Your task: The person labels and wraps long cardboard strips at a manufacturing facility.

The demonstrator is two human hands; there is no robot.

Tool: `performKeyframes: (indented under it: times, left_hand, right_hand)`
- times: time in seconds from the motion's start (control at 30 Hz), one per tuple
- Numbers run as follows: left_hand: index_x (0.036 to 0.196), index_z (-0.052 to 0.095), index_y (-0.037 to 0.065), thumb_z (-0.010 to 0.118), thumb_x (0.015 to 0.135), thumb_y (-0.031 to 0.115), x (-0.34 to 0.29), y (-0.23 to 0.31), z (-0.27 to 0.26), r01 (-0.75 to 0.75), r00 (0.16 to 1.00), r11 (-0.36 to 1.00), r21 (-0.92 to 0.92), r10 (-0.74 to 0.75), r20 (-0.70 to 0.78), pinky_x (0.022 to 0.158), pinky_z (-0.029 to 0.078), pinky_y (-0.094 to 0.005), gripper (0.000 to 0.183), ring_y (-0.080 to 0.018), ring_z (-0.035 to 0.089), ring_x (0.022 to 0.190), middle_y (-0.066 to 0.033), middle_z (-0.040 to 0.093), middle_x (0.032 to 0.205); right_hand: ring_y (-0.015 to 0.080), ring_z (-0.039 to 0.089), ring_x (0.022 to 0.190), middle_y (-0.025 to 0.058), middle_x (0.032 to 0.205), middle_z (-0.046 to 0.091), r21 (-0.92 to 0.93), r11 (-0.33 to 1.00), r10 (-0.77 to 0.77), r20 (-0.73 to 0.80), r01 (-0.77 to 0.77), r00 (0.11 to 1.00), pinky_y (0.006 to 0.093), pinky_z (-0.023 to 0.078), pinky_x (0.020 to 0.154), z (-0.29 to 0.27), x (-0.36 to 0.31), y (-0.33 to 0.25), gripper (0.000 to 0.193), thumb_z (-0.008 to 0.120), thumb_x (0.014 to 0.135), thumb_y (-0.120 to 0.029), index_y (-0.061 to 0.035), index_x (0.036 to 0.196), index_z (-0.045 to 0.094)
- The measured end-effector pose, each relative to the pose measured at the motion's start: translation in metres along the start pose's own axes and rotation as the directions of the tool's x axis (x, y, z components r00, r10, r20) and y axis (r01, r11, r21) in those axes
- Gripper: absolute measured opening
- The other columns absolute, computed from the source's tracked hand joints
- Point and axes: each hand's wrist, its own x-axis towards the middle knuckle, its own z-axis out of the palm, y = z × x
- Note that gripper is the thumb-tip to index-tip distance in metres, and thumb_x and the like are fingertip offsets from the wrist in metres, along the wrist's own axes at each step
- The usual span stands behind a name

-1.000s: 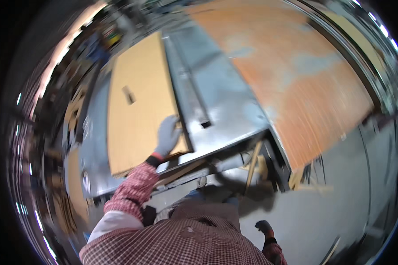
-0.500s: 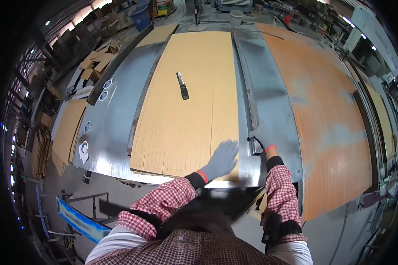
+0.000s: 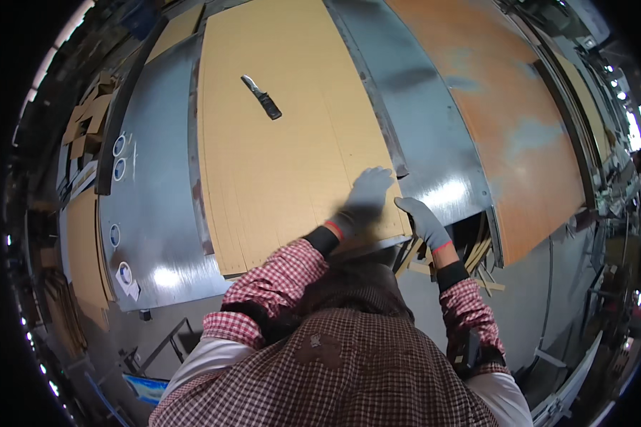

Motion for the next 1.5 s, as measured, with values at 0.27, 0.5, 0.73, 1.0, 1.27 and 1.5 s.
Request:
performKeyframes:
  times: [0.27,0.5,0.73,1.0,1.27,1.5]
  left_hand:
    - [0.097,0.059,-0.002,0.052,0.071,0.004,-0.005,0.0,-0.025,-0.031,0.998,0.991,-0.131,0.039,0.054,0.094,0.04,-0.0428,0.027,-0.0355,0.05,0.105,-0.0193,0.058,0.107]
    - [0.094,0.061,-0.001,0.053,0.071,0.004,-0.004,0.008,-0.026,-0.015,1.0,1.0,-0.023,0.015,0.025,0.097,0.039,-0.0408,0.024,-0.0323,0.051,0.107,-0.0153,0.059,0.107]
    - [0.101,0.061,0.0,0.056,0.081,0.007,-0.044,0.09,-0.048,-0.062,0.974,0.905,-0.421,-0.038,-0.223,0.07,0.049,-0.0396,0.022,-0.0324,0.059,0.077,-0.0166,0.061,0.088]
    - [0.147,0.014,0.002,0.063,0.085,0.04,-0.145,0.189,0.038,0.708,0.611,-0.294,-0.643,-0.203,0.765,0.082,0.051,-0.0339,0.088,-0.0273,0.045,0.119,-0.0214,0.025,0.143]
    - [0.148,-0.001,0.007,0.066,0.079,0.048,-0.172,0.226,0.113,0.548,0.442,-0.145,-0.824,-0.786,0.433,0.087,0.047,-0.032,0.105,-0.0247,0.047,0.116,-0.0177,0.029,0.141]
    - [0.138,0.036,0.0,0.061,0.079,0.06,-0.207,0.343,0.011,0.658,0.553,-0.356,-0.664,-0.37,0.747,0.108,0.028,-0.0385,0.088,-0.0258,0.037,0.13,-0.0157,0.043,0.136]
  right_hand:
    - [0.0141,0.058,0.085,0.0067,0.094,0.06,0.292,0.946,0.156,-0.02,-0.143,0.988,0.026,0.047,0.079,0.024,-0.004,-0.013,0.031,0.064,0.087,-0.027,0.0001,0.101,0.057]
    - [0.0111,0.057,0.095,0.0047,0.108,0.059,0.237,0.971,0.0,-0.085,0.02,0.996,0.0233,0.046,0.082,0.038,-0.023,-0.008,0.045,0.058,0.091,-0.028,0.0018,0.123,0.052]
    - [0.0068,0.056,0.067,-0.0022,0.081,0.056,0.301,0.944,0.188,-0.147,-0.137,0.971,0.0201,0.046,0.06,0.013,-0.155,0.087,0.029,0.055,0.091,-0.021,-0.0052,0.116,0.055]
    - [0.0174,0.06,0.083,0.0125,0.109,0.062,0.408,0.874,0.369,-0.207,-0.263,0.906,0.0273,0.051,0.067,0.013,-0.457,0.267,0.075,0.061,0.064,-0.004,0.0021,0.136,0.041]
    - [0.0286,0.059,0.095,0.0141,0.104,0.062,0.111,0.912,0.406,-0.38,-0.395,0.831,0.0358,0.049,0.082,0.069,-0.685,0.336,0.072,0.067,0.064,-0.014,0.0009,0.131,0.046]
    - [0.0313,0.058,0.097,0.0162,0.106,0.061,-0.238,0.88,0.261,-0.482,-0.412,0.836,0.0377,0.048,0.084,0.146,-0.73,0.345,0.075,0.069,0.063,-0.019,0.001,0.131,0.045]
